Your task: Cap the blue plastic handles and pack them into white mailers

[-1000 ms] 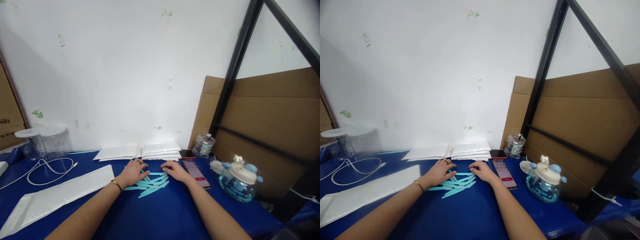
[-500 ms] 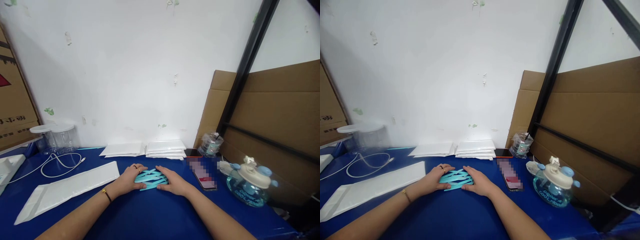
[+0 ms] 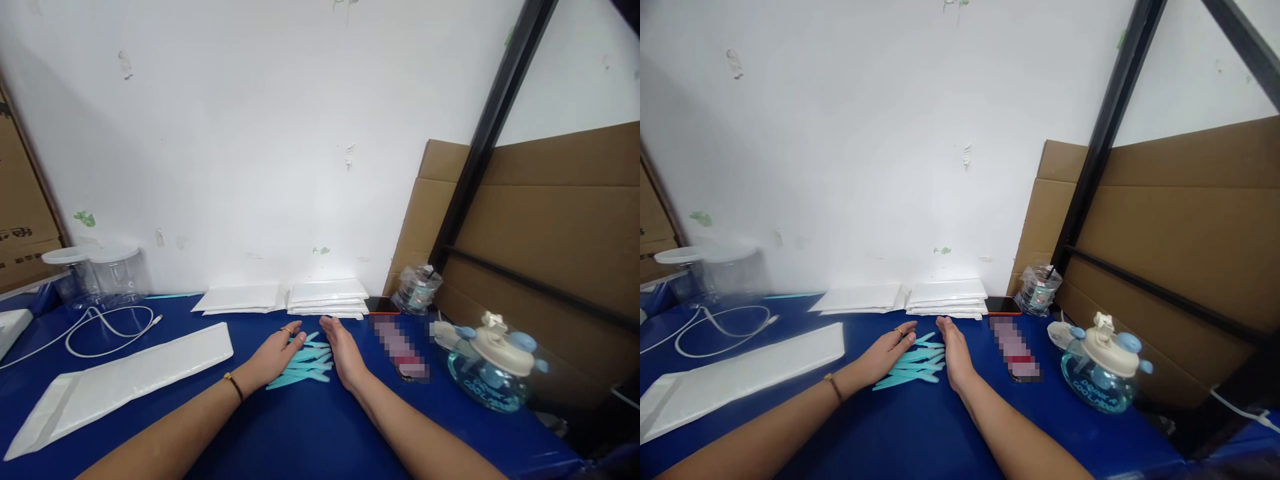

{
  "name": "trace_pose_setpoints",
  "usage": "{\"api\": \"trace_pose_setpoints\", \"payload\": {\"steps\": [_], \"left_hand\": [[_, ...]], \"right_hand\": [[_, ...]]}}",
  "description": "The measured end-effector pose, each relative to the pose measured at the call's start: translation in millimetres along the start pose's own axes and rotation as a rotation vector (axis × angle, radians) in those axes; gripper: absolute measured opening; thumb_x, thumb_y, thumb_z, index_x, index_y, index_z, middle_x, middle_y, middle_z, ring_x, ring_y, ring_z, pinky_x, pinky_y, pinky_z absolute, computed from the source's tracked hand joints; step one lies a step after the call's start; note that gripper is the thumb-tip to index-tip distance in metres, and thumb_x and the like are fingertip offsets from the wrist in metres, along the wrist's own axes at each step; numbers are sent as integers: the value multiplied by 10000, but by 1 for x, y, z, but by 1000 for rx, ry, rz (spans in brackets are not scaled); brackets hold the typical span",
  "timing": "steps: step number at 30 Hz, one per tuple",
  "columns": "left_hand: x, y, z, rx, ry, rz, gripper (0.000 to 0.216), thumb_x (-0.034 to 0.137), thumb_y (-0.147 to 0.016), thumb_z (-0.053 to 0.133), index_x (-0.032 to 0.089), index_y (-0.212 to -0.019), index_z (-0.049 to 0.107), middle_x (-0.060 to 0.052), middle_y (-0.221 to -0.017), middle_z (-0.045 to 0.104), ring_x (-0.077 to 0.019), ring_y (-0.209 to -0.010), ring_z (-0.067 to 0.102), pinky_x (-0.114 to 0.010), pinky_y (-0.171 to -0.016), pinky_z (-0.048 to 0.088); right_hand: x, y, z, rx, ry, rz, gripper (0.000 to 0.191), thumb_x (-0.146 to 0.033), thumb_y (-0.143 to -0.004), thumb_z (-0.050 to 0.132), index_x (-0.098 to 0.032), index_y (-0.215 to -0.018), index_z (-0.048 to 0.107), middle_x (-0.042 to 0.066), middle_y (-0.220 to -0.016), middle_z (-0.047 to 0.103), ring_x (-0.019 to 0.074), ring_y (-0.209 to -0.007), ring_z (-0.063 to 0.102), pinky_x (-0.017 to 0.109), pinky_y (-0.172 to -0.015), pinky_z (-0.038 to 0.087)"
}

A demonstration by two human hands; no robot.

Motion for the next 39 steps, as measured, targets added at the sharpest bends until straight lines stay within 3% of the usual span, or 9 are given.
{"api": "trace_pose_setpoints", "payload": {"steps": [7,10,13,15,19,26,32,36,39], "left_hand": [[2,0,0,-20,-108,35,558,528,-889,286,184,-1307,423,-80,-1327,479,-219,-1230,415,-355,-1034,312],[-1,-1,-5,19,-168,67,446,429,-854,412,200,-1226,501,-73,-1240,536,-219,-1139,478,-335,-973,371],[-7,-6,-6,9,-248,73,257,307,-804,468,210,-989,617,-56,-1025,614,-207,-983,537,-317,-877,416],[-11,-9,-6,-9,-269,68,190,257,-786,467,215,-882,626,-38,-917,622,-192,-900,552,-303,-810,426],[-16,-11,-8,-15,-263,51,166,250,-782,473,225,-851,623,-15,-862,626,-174,-834,565,-278,-728,417],[-16,-17,-21,28,-241,27,227,350,-835,440,240,-859,637,-3,-887,655,-171,-865,574,-275,-746,406],[-32,-20,-32,104,-358,-49,224,342,-830,456,283,-946,637,-16,-968,652,-230,-996,528,-348,-804,384],[-27,-13,-41,164,-386,-40,267,389,-798,505,270,-1013,609,-39,-1010,617,-235,-1003,516,-357,-823,375],[-18,-9,-38,92,-368,12,284,484,-768,518,254,-888,635,-28,-926,608,-216,-916,541,-337,-801,377]], "right_hand": [[-2,-4,-2,-13,33,-19,537,-548,-846,376,-165,-1175,559,88,-1246,556,222,-1184,477,367,-1022,342],[-21,-12,-2,-88,357,-104,398,-438,-824,469,-180,-1090,614,80,-1118,623,222,-1057,547,356,-944,394],[-38,-22,7,-225,817,-229,256,-325,-715,616,-195,-924,687,70,-961,644,227,-926,559,346,-847,418],[-36,-27,15,-338,933,-235,192,-296,-671,657,-187,-823,701,56,-860,643,201,-820,564,309,-751,432],[-17,-29,22,-475,736,-98,202,-350,-702,633,-160,-750,679,7,-654,617,121,-595,527,227,-563,398],[-14,-31,8,-358,480,-53,276,-403,-665,667,-143,-756,684,18,-682,651,136,-638,559,252,-636,422],[-13,-47,-15,-221,628,-61,289,-398,-663,653,-133,-774,687,19,-657,634,129,-601,532,248,-603,408],[-26,-46,-25,-153,811,-201,290,-356,-635,689,-164,-852,677,11,-748,607,115,-613,497,232,-579,395],[-28,-37,-19,-254,851,-250,233,-380,-648,686,-174,-756,684,18,-781,605,118,-640,508,226,-577,397]]}}
Point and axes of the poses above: each hand's wrist, its own y-axis away from the middle knuckle, its own z-axis out of the palm, x = y × z, the point moved 9 cm from there along -y, towards the middle knuckle
